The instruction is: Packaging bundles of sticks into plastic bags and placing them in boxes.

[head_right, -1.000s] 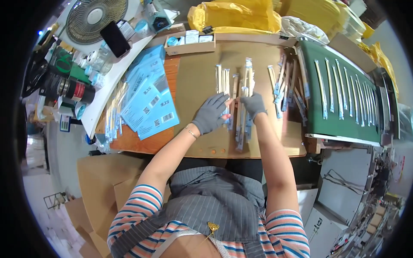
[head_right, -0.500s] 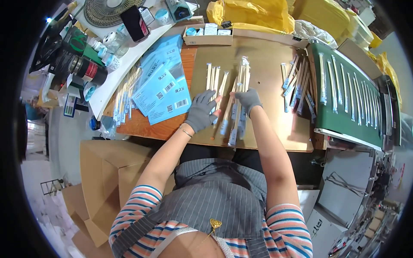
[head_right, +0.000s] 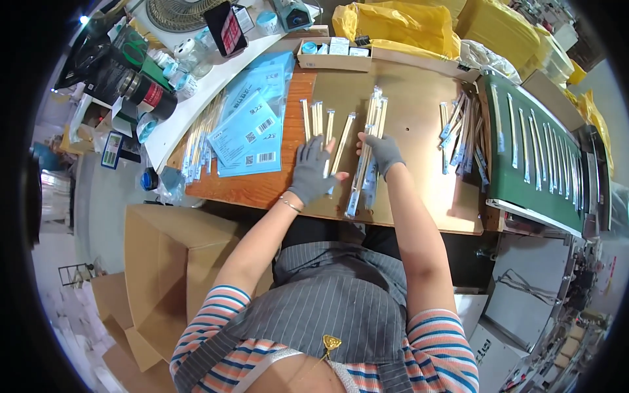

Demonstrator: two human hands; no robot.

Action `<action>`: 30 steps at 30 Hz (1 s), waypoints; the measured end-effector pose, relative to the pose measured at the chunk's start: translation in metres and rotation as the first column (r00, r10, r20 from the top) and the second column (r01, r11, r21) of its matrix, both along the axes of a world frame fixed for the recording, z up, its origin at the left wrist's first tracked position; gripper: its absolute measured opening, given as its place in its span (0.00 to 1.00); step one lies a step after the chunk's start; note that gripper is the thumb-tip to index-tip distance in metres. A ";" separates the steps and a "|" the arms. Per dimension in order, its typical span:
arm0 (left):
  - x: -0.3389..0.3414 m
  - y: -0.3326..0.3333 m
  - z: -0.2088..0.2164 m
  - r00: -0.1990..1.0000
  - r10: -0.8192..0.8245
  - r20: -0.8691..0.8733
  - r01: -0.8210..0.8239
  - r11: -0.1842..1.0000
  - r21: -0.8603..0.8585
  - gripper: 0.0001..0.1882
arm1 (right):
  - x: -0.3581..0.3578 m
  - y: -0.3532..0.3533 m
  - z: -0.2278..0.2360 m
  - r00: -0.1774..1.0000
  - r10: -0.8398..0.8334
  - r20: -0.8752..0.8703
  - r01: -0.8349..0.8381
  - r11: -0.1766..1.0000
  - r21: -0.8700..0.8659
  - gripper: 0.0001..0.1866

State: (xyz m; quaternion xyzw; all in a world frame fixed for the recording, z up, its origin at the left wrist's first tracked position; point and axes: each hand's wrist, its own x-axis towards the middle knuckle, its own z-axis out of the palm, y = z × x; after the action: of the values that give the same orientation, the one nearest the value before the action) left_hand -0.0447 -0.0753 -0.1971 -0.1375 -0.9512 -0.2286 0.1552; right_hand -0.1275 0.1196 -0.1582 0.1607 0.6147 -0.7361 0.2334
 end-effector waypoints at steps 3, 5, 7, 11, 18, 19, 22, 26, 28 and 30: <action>0.002 0.012 -0.007 0.998 0.043 -0.044 -0.044 0.999 -0.023 0.31 | 0.002 0.004 0.014 0.999 0.018 -0.029 -0.019 1.000 -0.015 0.19; -0.002 0.010 -0.014 0.997 0.040 -0.071 -0.043 0.998 -0.039 0.30 | 0.000 0.010 0.016 0.995 0.045 -0.090 -0.035 0.994 0.106 0.19; -0.001 0.013 -0.011 0.997 0.032 -0.073 -0.037 0.996 -0.075 0.28 | -0.009 0.029 -0.008 0.989 0.103 -0.108 -0.068 0.955 0.288 0.20; 0.002 0.010 -0.005 1.000 0.013 -0.011 -0.014 0.995 -0.103 0.25 | -0.005 0.030 -0.010 0.973 0.089 -0.213 0.017 0.894 0.449 0.25; -0.001 0.011 -0.010 0.999 0.015 -0.030 -0.018 0.995 -0.097 0.24 | -0.003 0.056 -0.010 0.986 0.137 -0.095 -0.064 0.839 0.541 0.26; -0.001 0.011 -0.010 0.999 0.019 -0.029 -0.022 0.995 -0.094 0.24 | -0.003 0.057 -0.018 0.979 0.112 -0.168 0.009 0.808 0.589 0.23; 0.001 0.009 -0.010 0.999 0.025 -0.035 -0.028 0.997 -0.077 0.23 | 0.004 0.049 -0.011 0.974 0.012 -0.227 0.112 0.844 0.525 0.18; 0.000 0.010 -0.008 0.999 0.019 -0.050 -0.022 0.998 -0.054 0.23 | 0.001 0.058 -0.010 0.974 -0.081 -0.213 0.145 0.941 0.305 0.13; 0.000 0.012 -0.006 0.999 0.012 -0.050 -0.015 0.998 -0.059 0.22 | -0.002 0.064 -0.015 0.966 -0.103 -0.236 0.167 0.948 0.271 0.11; 0.000 0.011 -0.006 0.999 0.011 -0.051 -0.014 0.998 -0.064 0.22 | -0.003 0.065 -0.012 0.963 -0.104 -0.249 0.171 0.949 0.264 0.12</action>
State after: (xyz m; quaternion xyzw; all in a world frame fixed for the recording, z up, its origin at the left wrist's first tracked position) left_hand -0.0444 -0.0641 -0.2029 -0.1421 -0.9546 -0.1935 0.1761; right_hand -0.1302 0.1848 -0.1706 0.1479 0.7240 -0.6687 0.0823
